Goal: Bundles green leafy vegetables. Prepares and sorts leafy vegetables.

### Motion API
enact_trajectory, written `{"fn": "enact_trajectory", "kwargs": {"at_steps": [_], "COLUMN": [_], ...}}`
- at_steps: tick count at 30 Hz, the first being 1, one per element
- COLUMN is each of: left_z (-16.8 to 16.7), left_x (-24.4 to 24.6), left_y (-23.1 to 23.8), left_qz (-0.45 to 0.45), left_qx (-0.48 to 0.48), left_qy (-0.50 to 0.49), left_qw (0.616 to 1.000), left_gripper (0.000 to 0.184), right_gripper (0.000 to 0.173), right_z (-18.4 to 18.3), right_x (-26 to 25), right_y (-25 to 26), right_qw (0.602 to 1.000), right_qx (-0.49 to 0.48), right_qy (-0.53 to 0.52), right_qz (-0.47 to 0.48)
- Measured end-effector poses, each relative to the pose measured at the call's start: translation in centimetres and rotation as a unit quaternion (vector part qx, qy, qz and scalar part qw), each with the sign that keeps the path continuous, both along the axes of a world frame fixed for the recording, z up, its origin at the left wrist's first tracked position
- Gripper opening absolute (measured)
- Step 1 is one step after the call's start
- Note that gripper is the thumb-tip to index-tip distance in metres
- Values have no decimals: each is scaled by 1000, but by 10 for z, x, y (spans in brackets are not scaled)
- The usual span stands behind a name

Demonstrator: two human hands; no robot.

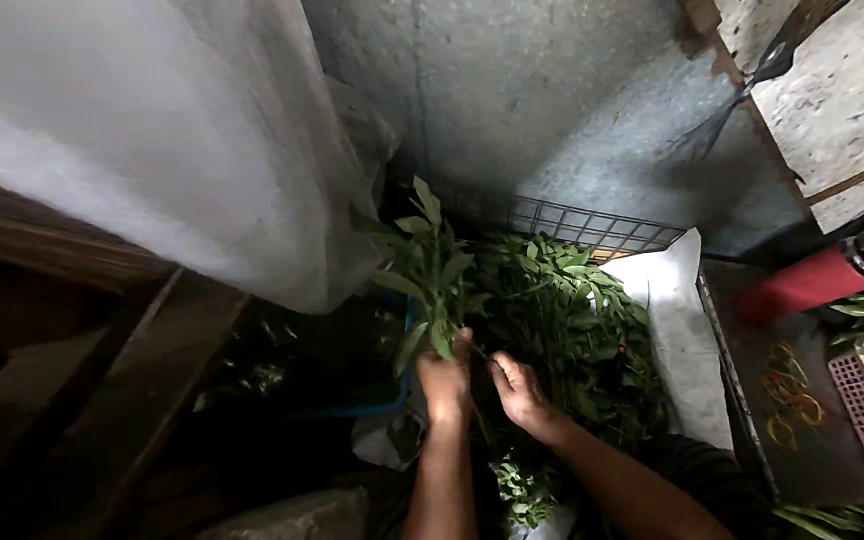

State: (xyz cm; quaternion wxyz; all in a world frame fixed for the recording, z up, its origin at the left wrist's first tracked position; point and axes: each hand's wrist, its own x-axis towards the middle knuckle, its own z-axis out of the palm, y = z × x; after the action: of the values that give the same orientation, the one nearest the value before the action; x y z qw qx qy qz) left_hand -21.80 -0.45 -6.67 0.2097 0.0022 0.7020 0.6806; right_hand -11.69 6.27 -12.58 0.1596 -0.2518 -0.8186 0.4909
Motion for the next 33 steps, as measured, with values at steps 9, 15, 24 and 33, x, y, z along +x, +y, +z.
{"fn": "enact_trajectory", "kwargs": {"at_steps": [9, 15, 24, 33], "left_z": [3, 1, -6, -6], "left_x": [-7, -4, -6, -6], "left_y": [-10, -1, 4, 5], "left_qz": [51, 52, 47, 46], "left_qx": [35, 101, 87, 74], "left_qy": [-6, -15, -27, -37], "left_qw": [998, 993, 995, 996], "left_gripper": [27, 18, 17, 14], "right_gripper": [39, 37, 42, 48], "right_z": [-22, -13, -49, -64], "right_x": [28, 18, -25, -39], "right_y": [22, 22, 82, 53], "right_qw": [979, 949, 924, 900], "right_qx": [44, 75, 121, 116], "right_qy": [-156, -215, -359, -420], "right_qz": [119, 217, -60, -14]}}
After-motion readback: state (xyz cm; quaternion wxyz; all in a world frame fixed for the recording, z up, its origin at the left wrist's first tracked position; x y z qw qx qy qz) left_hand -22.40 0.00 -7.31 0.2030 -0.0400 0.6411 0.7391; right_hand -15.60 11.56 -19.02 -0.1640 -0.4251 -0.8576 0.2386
